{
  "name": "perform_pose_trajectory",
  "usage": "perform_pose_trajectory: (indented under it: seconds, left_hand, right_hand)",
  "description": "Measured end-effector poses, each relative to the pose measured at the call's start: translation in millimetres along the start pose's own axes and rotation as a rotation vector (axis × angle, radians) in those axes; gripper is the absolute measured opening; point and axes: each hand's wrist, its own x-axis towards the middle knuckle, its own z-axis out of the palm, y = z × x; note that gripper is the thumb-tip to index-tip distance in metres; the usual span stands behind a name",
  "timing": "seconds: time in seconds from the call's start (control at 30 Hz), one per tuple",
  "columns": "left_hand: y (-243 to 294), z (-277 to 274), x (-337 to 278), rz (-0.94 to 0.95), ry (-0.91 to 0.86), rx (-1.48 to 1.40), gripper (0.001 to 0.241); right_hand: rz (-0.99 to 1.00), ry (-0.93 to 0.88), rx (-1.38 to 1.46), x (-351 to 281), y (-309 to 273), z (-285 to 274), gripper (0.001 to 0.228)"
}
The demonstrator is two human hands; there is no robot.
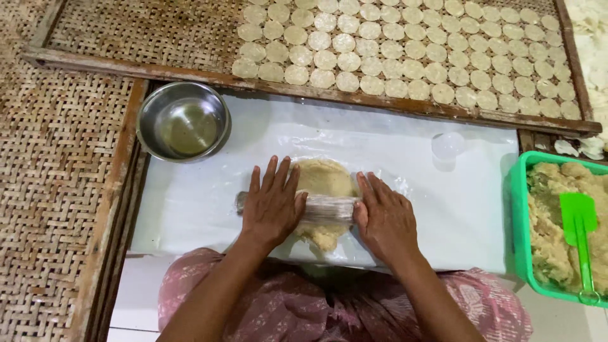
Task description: Rolling out dough and cutting small circular shapes for crackers or chips.
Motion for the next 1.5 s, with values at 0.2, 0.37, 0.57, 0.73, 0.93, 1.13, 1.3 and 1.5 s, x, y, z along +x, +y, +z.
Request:
perform_pose_trajectory:
  seconds: [0.2,0.37,0.57,0.73,0.93,1.13,1.3,1.5]
  left_hand:
    - [-11.3,57.9,-15.3,0.216,0.481,0.034,0.069]
    - [-10.7,56.1,-7.1,0.187,0.509,0.054,0.073]
    - [-11.0,16.6,55.8,0.042,0.248,0.013,0.073]
    - [-15.5,-10.7,99.4,0.007,0.239,-0.046,0.069]
    - [-19.2,-15.0,144.8,0.140,0.781,0.063,0.060]
    - [-15.1,-7.5,126.4,0.181,0.889,0.051,0.053]
    - [-15.0,14.0,88.5,0.371,0.866,-0.113,0.051]
    - [-19.5,24.1,20.5,0.486,0.361,-0.090,0.058]
  right_hand:
    - [-0.076,0.278,0.007,-36.2,-12.5,7.0,0.065]
    - [-0.006,0.240,0.017,-27.7,-9.9,24.4,0.072]
    - [-0.001,0.305,-0.004,39.8,-0.4,11.5,0.054]
    - [0.002,0.292,-0.072,96.0,20.7,18.8,0.047]
    - [-0.104,0.510,-0.027,144.7,37.8,22.6,0.032]
    - [-0.076,0.377,0.054,117.7,27.1,14.6,0.035]
    - [-0.063,-0.065,0.035,73.8,14.1,-5.4,0.052]
    - [-0.175,-0.256,0.033,10.6,13.6,-17.1,0.078]
